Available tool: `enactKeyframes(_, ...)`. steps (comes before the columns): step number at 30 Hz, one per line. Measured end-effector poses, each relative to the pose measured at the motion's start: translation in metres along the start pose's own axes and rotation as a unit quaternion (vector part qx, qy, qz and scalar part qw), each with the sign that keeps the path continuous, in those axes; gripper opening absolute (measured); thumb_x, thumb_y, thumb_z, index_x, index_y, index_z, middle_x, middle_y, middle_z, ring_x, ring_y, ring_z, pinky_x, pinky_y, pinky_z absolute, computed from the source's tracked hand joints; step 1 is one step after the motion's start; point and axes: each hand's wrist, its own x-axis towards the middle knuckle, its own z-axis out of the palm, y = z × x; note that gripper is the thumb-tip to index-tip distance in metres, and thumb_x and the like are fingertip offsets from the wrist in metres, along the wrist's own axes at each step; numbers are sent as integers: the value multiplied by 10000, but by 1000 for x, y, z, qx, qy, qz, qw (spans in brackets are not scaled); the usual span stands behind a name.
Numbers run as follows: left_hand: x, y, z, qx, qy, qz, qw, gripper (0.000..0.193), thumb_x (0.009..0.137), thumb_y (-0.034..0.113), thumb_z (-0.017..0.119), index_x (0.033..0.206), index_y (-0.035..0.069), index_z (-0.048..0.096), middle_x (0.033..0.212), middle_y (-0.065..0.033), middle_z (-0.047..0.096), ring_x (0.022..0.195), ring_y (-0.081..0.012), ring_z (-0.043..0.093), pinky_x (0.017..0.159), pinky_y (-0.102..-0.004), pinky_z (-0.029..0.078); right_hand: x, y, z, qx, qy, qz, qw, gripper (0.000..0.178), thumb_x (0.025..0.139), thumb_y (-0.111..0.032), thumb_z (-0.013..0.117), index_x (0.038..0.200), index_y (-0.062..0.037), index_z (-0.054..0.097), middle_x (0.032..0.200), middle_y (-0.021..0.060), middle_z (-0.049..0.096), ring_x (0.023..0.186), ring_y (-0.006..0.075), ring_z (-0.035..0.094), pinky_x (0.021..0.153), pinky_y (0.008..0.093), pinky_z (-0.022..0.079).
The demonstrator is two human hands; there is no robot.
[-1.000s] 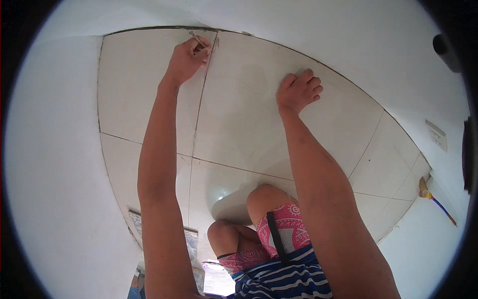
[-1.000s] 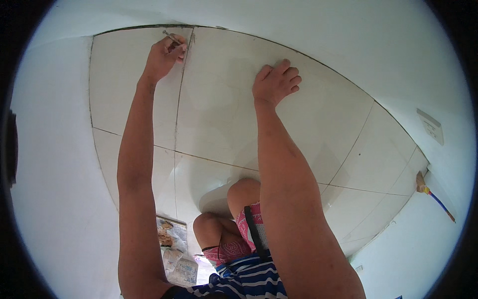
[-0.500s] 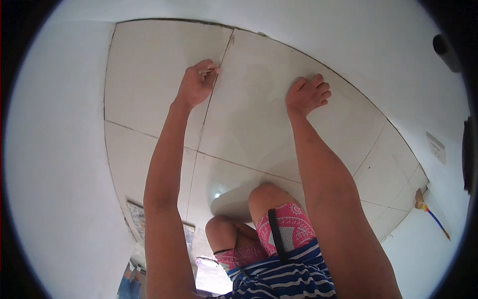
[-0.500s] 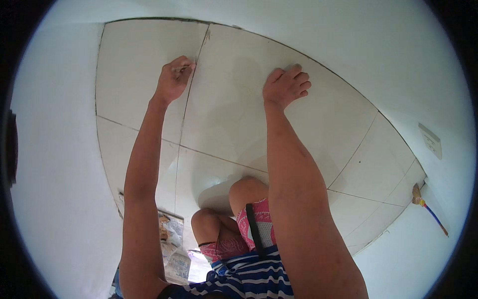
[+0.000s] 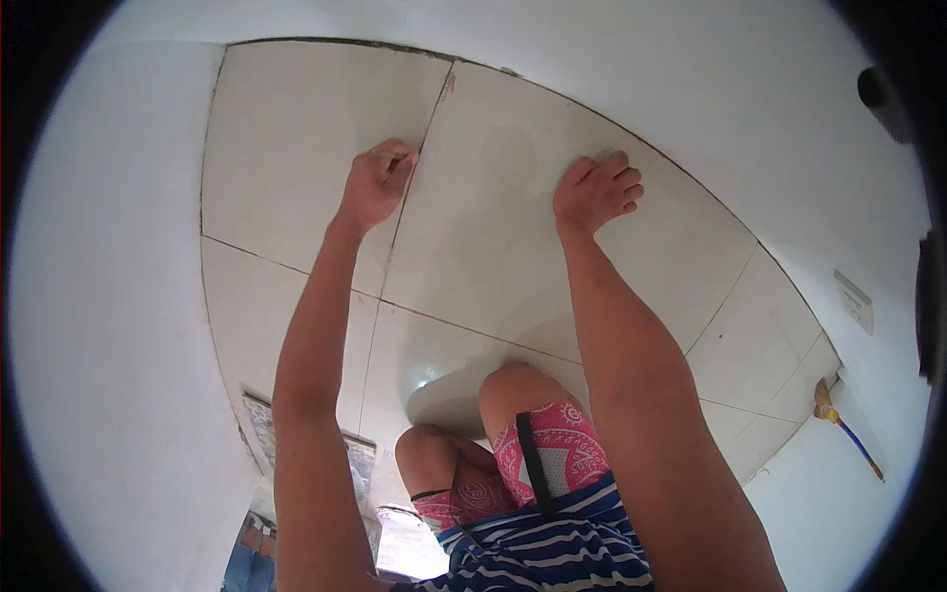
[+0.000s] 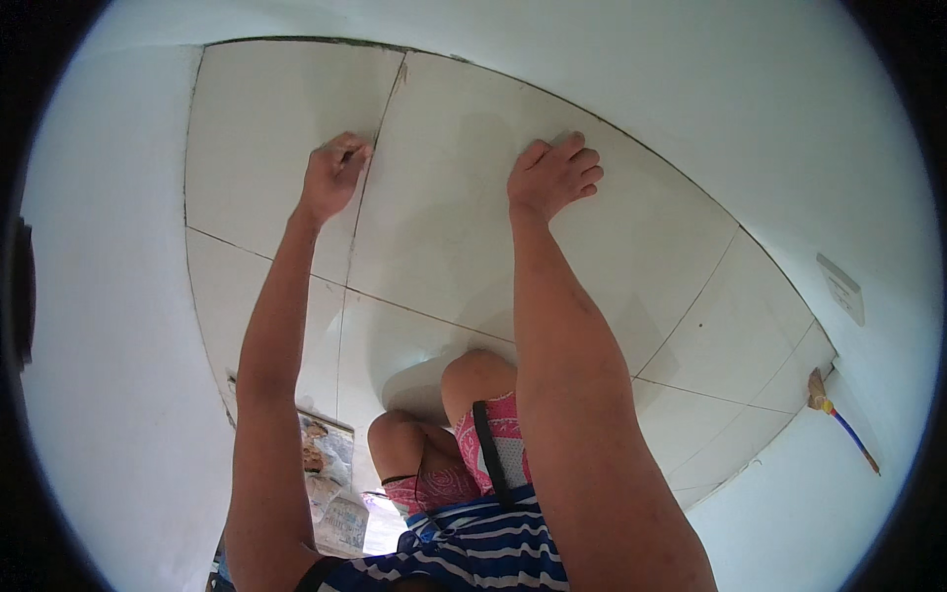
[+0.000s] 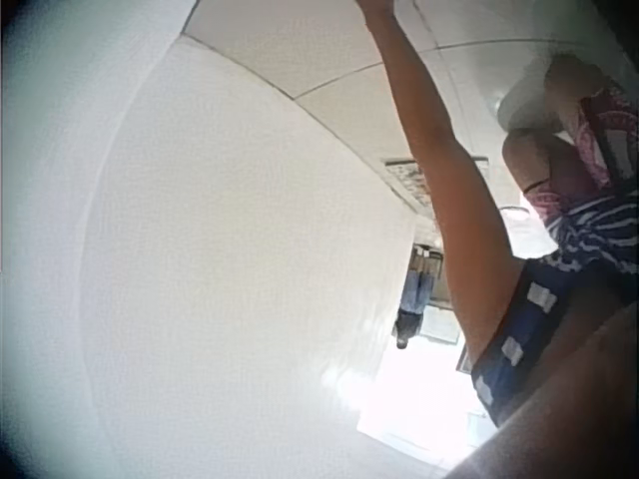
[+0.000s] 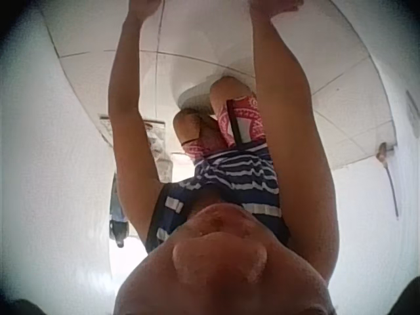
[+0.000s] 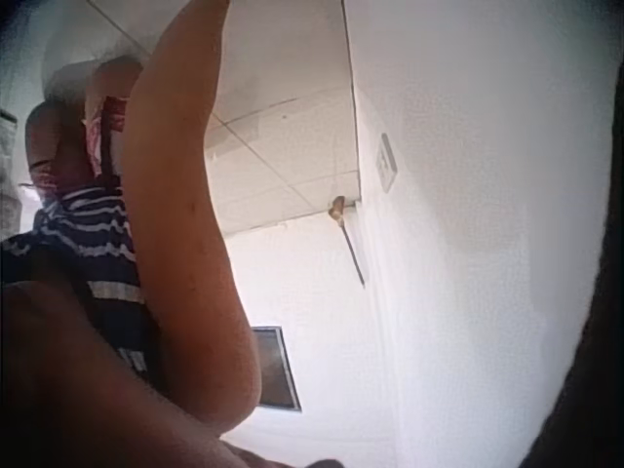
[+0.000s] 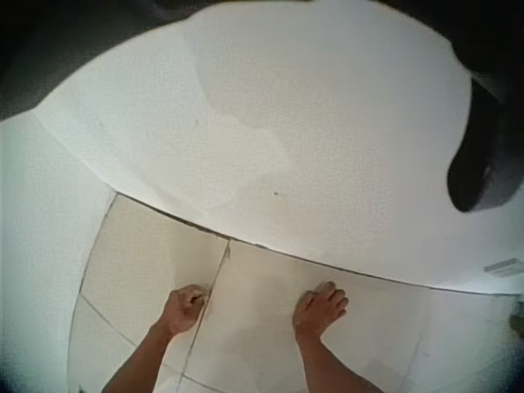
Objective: Apply sealant or grout to the seams between floor tiles.
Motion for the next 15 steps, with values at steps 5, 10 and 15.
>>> enactKeyframes(5, 20, 10, 7, -291, 55, -214, 931, 189, 970, 165, 616, 943, -12, 675, 836, -25, 632, 679, -80, 568, 562, -235, 484, 2, 3, 1, -3, 13, 0, 1000, 403, 861, -276, 460, 1186, -38, 449, 1100, 160, 438, 965, 315, 400, 839, 467, 333)
enactKeyframes(10, 58, 21, 11, -259, 60, -233, 935, 182, 962, 164, 629, 973, -10, 684, 778, -19, 610, 593, -67, 536, 481, -237, 448, 1, 0, 0, 4, -8, 3, 1000, 386, 859, -264, 466, 1172, -39, 447, 1081, 163, 434, 957, 319, 398, 809, 470, 330)
enactKeyframes(15, 68, 14, 16, -205, 59, -207, 955, 182, 961, 179, 632, 954, 5, 686, 710, -4, 594, 579, -52, 531, 448, -238, 427, 4, 5, 1, 4, 11, -6, 1000, 377, 858, -251, 466, 1167, -35, 445, 1072, 165, 432, 950, 326, 397, 806, 472, 328)
